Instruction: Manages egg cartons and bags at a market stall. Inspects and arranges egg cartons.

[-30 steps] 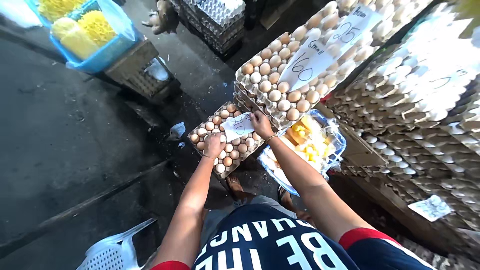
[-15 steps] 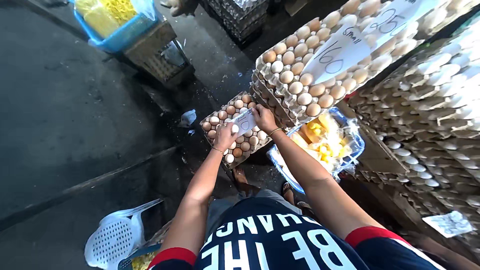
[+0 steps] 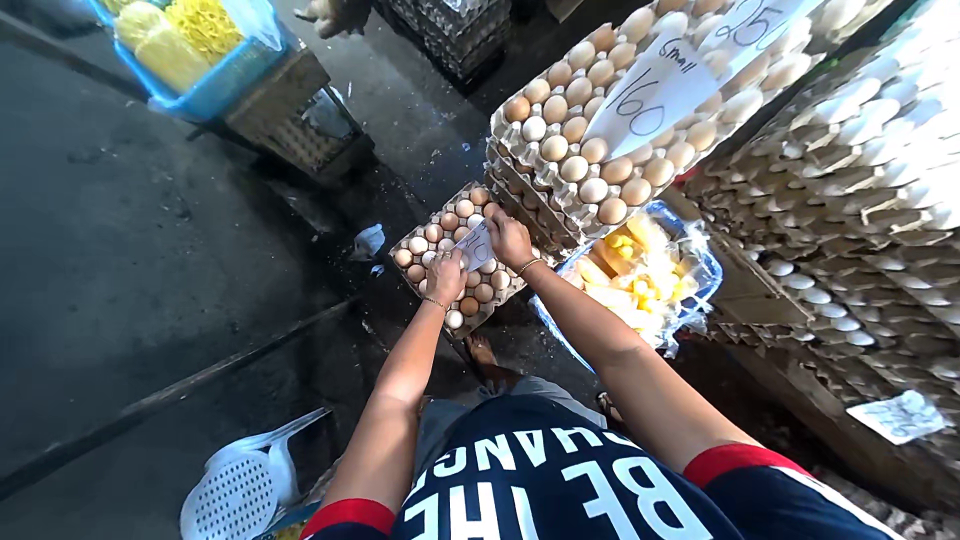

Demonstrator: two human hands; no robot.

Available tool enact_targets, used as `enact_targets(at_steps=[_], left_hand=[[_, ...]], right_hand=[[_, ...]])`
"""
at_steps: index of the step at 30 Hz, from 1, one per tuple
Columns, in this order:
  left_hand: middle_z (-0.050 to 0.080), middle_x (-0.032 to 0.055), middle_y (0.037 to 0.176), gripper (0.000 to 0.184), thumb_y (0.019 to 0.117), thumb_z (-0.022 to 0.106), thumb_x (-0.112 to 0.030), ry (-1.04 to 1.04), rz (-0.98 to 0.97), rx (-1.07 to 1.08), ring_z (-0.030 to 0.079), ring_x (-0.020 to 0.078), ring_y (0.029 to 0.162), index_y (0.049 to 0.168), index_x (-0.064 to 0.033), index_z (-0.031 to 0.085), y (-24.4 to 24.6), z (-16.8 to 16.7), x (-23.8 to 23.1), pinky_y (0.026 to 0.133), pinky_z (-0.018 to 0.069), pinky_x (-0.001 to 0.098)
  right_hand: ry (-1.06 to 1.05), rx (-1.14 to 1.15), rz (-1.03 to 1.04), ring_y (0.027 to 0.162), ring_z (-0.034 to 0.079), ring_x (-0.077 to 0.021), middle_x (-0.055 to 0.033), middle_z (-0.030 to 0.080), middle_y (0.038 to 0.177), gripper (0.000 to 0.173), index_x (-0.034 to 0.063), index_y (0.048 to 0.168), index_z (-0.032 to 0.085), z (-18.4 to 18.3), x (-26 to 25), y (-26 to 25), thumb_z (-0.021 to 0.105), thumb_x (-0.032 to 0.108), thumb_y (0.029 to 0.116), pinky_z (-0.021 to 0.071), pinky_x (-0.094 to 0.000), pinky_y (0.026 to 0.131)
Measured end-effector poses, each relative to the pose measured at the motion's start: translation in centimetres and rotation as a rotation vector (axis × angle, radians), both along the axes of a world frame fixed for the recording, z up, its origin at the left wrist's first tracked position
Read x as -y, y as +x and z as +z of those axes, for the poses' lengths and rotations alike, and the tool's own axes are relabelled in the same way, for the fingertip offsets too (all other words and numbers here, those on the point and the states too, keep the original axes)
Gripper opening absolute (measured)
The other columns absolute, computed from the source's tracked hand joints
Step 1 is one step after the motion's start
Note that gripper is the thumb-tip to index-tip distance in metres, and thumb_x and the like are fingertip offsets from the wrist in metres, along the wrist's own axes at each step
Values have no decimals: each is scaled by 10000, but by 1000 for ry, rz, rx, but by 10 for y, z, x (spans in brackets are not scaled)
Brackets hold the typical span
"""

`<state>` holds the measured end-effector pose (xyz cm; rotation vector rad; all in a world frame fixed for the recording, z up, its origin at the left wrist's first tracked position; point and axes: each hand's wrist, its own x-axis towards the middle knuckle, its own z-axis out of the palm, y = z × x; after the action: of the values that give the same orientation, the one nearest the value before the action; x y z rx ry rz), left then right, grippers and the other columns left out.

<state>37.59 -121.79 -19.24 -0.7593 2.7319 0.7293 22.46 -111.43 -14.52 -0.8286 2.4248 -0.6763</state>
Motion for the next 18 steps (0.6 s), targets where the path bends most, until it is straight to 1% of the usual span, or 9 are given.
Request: enact_targets(at_steps=[2,3,4,6,7,9,12,15,18], left_hand=[[630,258,1269,405,958,675,-182,3,-21,25,583,442,1224,1319,-12,609,2,1,-1,1046,450,600],[633,253,1261,373,962,671,-169,3,-35,33,585,439,1219,1296,-9,620,1,3,-1,1049,452,591],[633,249,1257,346,957,672,-149,4,-47,39,585,433,1219,1268,-3,630,0,4,-1,1051,454,579],[626,244,1278,352,918,686,-95,6,-58,37,576,421,1236,1253,6,646,-2,5,-3,1058,456,568],[615,245,1299,367,908,690,-84,9,-52,40,571,424,1244,1261,10,645,-2,5,-4,1055,459,572],[581,251,1345,386,905,692,-69,25,-25,70,563,433,1251,1280,5,638,-4,6,-6,1049,465,577],[565,239,1371,348,935,669,-91,15,9,52,588,434,1211,1280,-44,649,-1,9,-10,998,497,583],[534,206,1436,326,965,642,-109,15,6,10,581,410,1242,1287,-61,655,-1,3,-8,1021,496,569],[543,212,1428,323,995,606,-126,35,5,-11,571,404,1265,1311,-75,648,-1,-2,-5,1054,479,550]], right_hand=[[-5,-6,16,1086,666,-428,-238,692,1114,375,25,1246,626,-1,0,0,426,300,1088,515,-613,909],[-8,-14,47,1131,651,-420,-226,679,1185,342,52,1308,611,0,1,-2,472,228,1048,513,-616,932],[0,-27,96,1183,624,-420,-216,648,1269,400,87,1377,577,1,4,-5,525,167,989,507,-623,948],[40,-54,214,1280,551,-427,-213,591,1368,527,142,1440,540,2,12,-12,629,193,924,470,-636,1004],[62,-73,272,1294,537,-432,-216,588,1371,522,143,1422,560,2,18,-16,660,238,918,453,-635,1021],[128,-94,364,1286,535,-429,-219,613,1324,391,111,1296,661,8,32,-21,641,320,966,429,-629,1039],[258,-87,389,1192,613,-421,-216,683,1201,299,65,1122,725,23,53,-20,561,285,1004,474,-649,959],[384,20,276,1179,615,-447,-253,647,1240,350,10,1154,679,41,68,-16,500,279,1019,492,-672,892],[327,48,192,1191,615,-421,-238,649,1242,443,15,1187,661,42,67,-19,449,380,1052,495,-645,913]])
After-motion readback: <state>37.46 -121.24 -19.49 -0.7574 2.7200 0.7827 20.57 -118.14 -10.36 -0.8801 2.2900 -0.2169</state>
